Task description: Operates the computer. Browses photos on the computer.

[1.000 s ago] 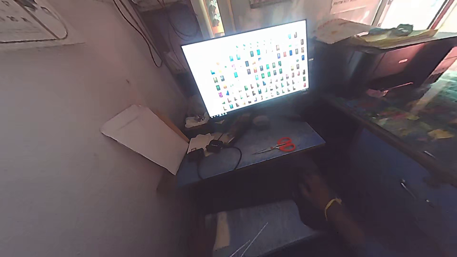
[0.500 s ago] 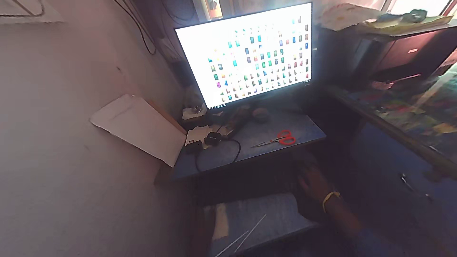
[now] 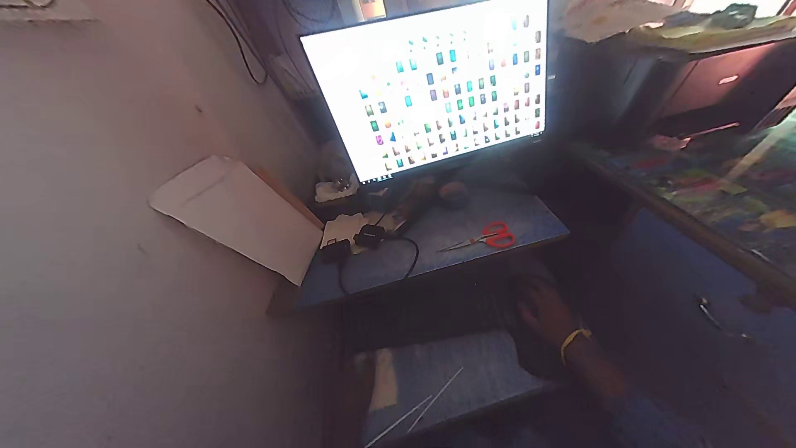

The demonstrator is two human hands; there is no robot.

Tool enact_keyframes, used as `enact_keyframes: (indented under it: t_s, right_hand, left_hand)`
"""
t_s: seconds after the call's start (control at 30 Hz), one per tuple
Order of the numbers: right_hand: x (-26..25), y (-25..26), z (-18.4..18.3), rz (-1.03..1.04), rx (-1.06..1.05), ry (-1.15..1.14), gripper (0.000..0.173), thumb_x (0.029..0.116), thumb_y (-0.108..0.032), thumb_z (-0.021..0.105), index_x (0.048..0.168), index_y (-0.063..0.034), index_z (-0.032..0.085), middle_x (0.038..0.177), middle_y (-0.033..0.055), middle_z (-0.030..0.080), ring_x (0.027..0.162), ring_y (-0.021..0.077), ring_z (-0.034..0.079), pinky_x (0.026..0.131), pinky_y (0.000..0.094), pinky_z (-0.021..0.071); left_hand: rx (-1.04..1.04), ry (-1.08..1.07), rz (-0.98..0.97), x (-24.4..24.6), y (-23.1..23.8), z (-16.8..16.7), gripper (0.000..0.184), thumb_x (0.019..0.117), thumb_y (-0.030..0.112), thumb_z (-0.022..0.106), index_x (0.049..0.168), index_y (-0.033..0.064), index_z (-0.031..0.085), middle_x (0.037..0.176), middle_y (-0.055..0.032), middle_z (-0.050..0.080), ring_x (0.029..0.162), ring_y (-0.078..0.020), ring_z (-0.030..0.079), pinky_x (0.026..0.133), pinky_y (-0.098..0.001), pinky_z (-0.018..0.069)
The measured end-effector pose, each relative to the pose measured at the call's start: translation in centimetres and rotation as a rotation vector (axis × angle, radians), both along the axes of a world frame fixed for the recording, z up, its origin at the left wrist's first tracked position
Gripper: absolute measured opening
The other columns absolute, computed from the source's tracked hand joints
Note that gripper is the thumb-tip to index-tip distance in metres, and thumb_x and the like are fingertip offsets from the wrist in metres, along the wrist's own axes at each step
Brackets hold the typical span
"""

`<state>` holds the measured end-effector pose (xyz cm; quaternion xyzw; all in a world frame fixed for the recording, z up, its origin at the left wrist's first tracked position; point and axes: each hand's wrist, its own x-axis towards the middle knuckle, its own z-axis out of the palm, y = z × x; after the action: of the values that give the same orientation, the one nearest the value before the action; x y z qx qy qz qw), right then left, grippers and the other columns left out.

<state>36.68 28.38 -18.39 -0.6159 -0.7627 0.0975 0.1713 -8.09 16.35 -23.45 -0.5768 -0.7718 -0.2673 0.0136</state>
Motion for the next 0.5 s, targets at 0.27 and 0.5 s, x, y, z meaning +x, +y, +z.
enact_keyframes:
  t_s: [0.27, 0.5]
  right_hand:
    - [0.1, 0.0, -0.2, 0.001, -0.008, -0.005, 0.051, 0.1006, -0.04, 0.052, 0.147, -0.0194, 0.057, 0.155, 0.0114, 0.048, 0.145, 0.0292, 0.044, 0.12, 0.0474, 0.0371]
    - [0.1, -0.1, 0.0, -0.008, -0.032, -0.028, 0.052, 0.1008, -0.041, 0.052, 0.149, -0.0217, 0.054, 0.157, 0.0122, 0.046, 0.147, 0.031, 0.042, 0.12, 0.0491, 0.0358]
  left_hand:
    - [-0.023, -0.003, 0.02, 0.0, 0.0, -0.4, 0.068, 0.0997, 0.05, 0.052, 0.146, 0.0014, 0.052, 0.16, -0.0223, 0.039, 0.148, -0.0388, 0.039, 0.119, -0.0541, 0.0356]
    - [-0.059, -0.054, 0.048, 0.9, -0.3, 0.8, 0.067, 0.1017, 0.045, 0.055, 0.151, 0.0006, 0.046, 0.156, -0.0255, 0.043, 0.144, -0.0411, 0.044, 0.117, -0.0562, 0.038]
